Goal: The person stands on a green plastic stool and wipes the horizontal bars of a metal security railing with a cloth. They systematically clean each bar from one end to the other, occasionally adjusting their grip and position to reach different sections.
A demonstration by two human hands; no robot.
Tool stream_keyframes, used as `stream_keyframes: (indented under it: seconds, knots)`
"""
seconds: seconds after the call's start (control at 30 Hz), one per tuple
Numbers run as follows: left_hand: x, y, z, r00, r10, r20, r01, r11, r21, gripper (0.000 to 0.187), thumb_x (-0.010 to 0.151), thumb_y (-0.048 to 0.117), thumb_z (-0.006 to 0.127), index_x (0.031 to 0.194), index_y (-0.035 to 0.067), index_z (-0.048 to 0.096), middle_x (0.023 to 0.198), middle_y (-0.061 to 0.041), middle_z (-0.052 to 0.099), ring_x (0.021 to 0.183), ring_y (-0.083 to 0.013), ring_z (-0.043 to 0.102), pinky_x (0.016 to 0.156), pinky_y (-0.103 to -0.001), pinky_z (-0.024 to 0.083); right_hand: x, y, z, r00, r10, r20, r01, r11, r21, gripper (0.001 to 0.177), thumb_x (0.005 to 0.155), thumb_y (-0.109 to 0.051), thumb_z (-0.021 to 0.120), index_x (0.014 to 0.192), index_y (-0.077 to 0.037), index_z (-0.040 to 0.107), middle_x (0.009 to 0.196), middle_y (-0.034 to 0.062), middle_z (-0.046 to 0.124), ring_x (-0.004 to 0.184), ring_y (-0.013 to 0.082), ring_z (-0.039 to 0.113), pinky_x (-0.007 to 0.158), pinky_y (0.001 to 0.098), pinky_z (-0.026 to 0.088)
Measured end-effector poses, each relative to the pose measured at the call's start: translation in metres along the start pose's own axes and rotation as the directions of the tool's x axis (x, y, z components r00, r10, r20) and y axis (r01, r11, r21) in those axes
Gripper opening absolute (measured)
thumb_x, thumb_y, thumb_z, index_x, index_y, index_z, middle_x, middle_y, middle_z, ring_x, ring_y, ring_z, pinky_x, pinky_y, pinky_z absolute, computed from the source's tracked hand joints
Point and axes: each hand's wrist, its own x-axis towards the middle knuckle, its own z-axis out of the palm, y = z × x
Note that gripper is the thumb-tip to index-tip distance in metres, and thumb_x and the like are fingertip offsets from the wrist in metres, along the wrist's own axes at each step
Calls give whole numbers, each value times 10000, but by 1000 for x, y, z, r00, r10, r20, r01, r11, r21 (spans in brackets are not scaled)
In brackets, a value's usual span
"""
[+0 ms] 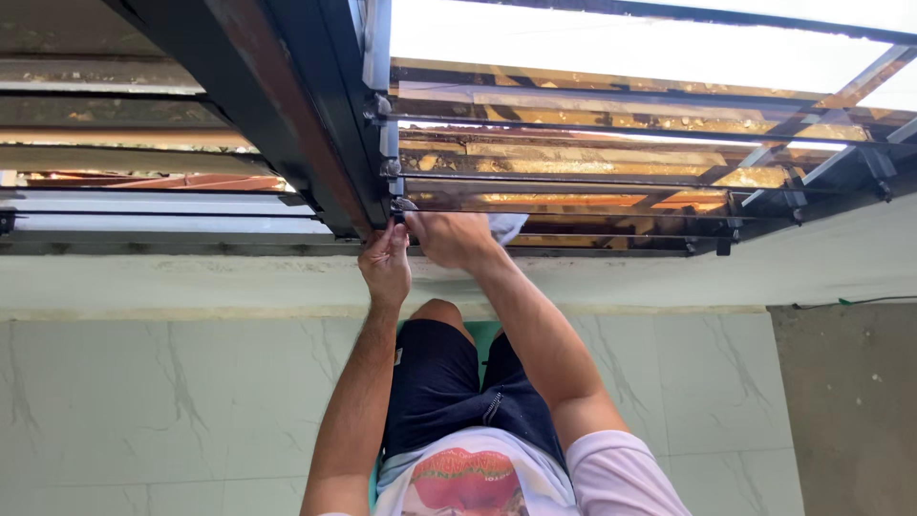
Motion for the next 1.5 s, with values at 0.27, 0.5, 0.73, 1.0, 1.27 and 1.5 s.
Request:
stream_keyframes:
  seconds: [0.27,0.5,0.73,1.0,1.27,1.5]
  knots:
    - [0,-3,-1,999,-14,-29,13,1000,-19,218,1029,99,684,1201,-23,740,927,-31,708,809,-85,625,730,-234,525,-9,108,30,972,144,-183,-155,987,-43,360,965,-449,570,1107,-166,740,1092,126,733,993,349,691,830,569,527]
    - [0,-9,4,999,-16,-46,10,993,-122,209,1044,84,661,1197,-37,736,942,-35,709,838,-96,639,763,-253,546,-104,287,-18,776,58,-627,-422,787,-450,212,844,-394,719,914,-195,742,871,51,724,788,284,709,778,636,529]
    - [1,-14,3,999,15,-41,-18,997,-78,185,1032,83,693,1174,-14,763,886,-29,694,805,-103,623,744,-253,524,-54,111,39,858,-145,-493,184,983,31,239,989,-116,518,960,-153,752,843,76,735,732,244,713,686,408,562]
    - [0,-8,1,1000,-20,-4,20,999,-44,236,1038,90,649,1238,-13,721,977,-24,673,884,-85,624,759,-249,529,12,6,32,973,-133,-189,108,985,-135,299,1050,-344,493,965,-143,696,820,84,727,725,301,702,616,470,510]
    - [4,-13,3,998,-54,-17,52,994,-97,236,1056,130,657,1232,3,749,899,-12,674,823,-69,606,742,-234,511,20,10,28,957,-183,-224,183,983,-17,279,993,-294,499,1081,-114,693,952,130,742,881,343,706,746,528,538]
    - [4,-11,0,997,-73,-32,71,995,-67,249,1023,157,697,1210,0,743,875,2,720,777,-60,630,713,-230,547,-6,94,21,994,-66,-84,39,958,-284,414,1079,-379,421,1134,-62,682,1207,215,682,1103,397,661,909,555,519]
